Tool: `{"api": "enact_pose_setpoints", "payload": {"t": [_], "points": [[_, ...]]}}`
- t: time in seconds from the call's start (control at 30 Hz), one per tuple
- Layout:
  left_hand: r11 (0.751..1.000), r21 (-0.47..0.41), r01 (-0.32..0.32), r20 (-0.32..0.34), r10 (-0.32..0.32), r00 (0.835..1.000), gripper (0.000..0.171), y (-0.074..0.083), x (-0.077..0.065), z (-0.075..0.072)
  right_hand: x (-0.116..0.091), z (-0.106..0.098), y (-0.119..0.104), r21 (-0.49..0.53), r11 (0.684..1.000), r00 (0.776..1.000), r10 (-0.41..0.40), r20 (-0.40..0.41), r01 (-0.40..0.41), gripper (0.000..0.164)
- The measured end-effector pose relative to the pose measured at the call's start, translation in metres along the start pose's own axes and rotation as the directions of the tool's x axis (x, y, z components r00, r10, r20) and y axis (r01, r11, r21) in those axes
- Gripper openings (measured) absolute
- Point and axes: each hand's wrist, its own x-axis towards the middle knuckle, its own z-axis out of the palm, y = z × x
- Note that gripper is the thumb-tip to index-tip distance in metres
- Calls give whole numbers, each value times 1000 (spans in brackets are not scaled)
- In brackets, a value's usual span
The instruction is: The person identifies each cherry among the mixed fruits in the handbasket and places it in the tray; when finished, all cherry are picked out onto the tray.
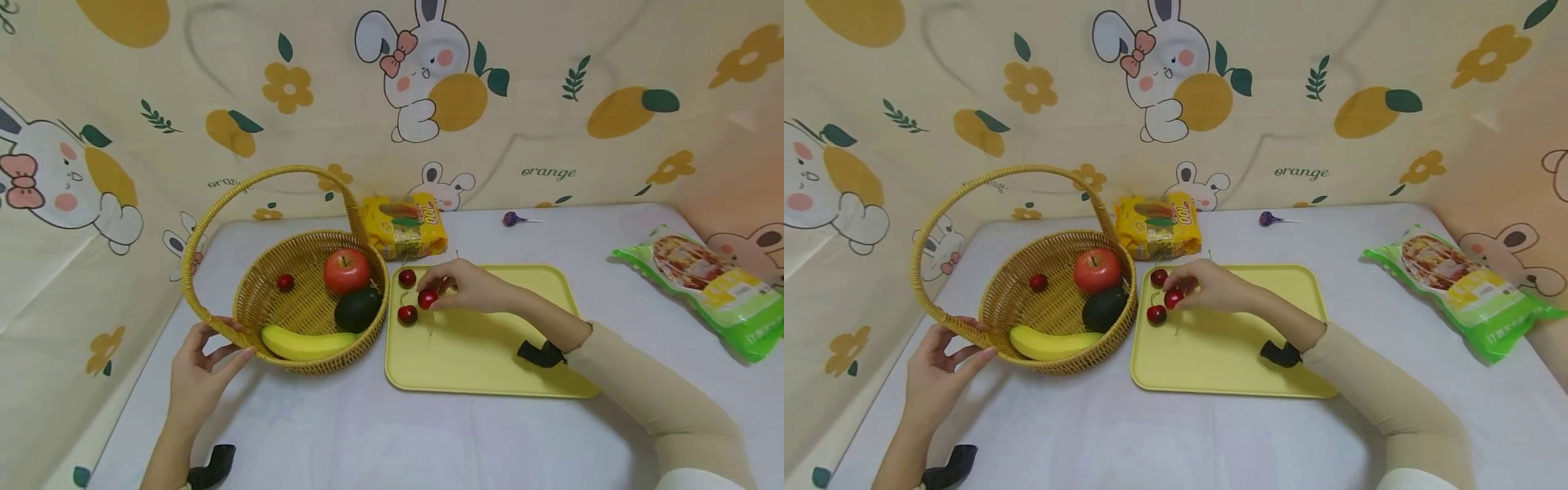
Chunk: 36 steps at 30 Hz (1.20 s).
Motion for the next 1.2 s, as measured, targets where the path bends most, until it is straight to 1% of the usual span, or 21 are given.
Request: {"api": "enact_pose_setpoints", "payload": {"t": [0.1,0.2,0.33,0.47,0.67,0.77,0.83,0.93,1.0,1.1,1.2], "points": [[1000,-13,-21,0,21,1000,57,0,1,0,-12,-1,7,-52,999,1000,15,-19,-16,28],[1000,-15,-28,1,28,1000,57,1,1,0,-17,0,10,-108,994,999,11,-34,-15,27],[1000,-10,-19,-1,19,1000,57,1,2,1,-19,2,11,-148,989,999,4,-54,-12,26],[1000,5,-8,0,8,1000,58,0,2,1,-19,3,15,-174,984,999,18,-45,-25,25],[999,-15,-32,6,32,999,58,0,2,2,-20,4,18,-232,972,999,27,-29,-33,25],[999,-24,-33,4,33,999,58,1,3,3,-20,5,20,-247,969,999,27,-23,-32,25],[999,-14,-29,2,29,1000,58,1,3,4,-20,5,20,-259,966,1000,23,-19,-27,25],[1000,2,-17,1,17,1000,58,2,2,4,-19,3,16,-269,963,999,-13,-36,3,24],[1000,9,-11,2,11,1000,58,2,2,5,-17,0,8,-253,966,996,-64,-69,44,23],[1000,0,-5,3,5,1000,57,3,2,5,-9,-7,-11,-202,972,980,-148,-133,120,22],[1000,-11,-6,2,6,1000,57,3,2,5,8,-12,-35,-135,968,958,-233,-165,212,21]]}}
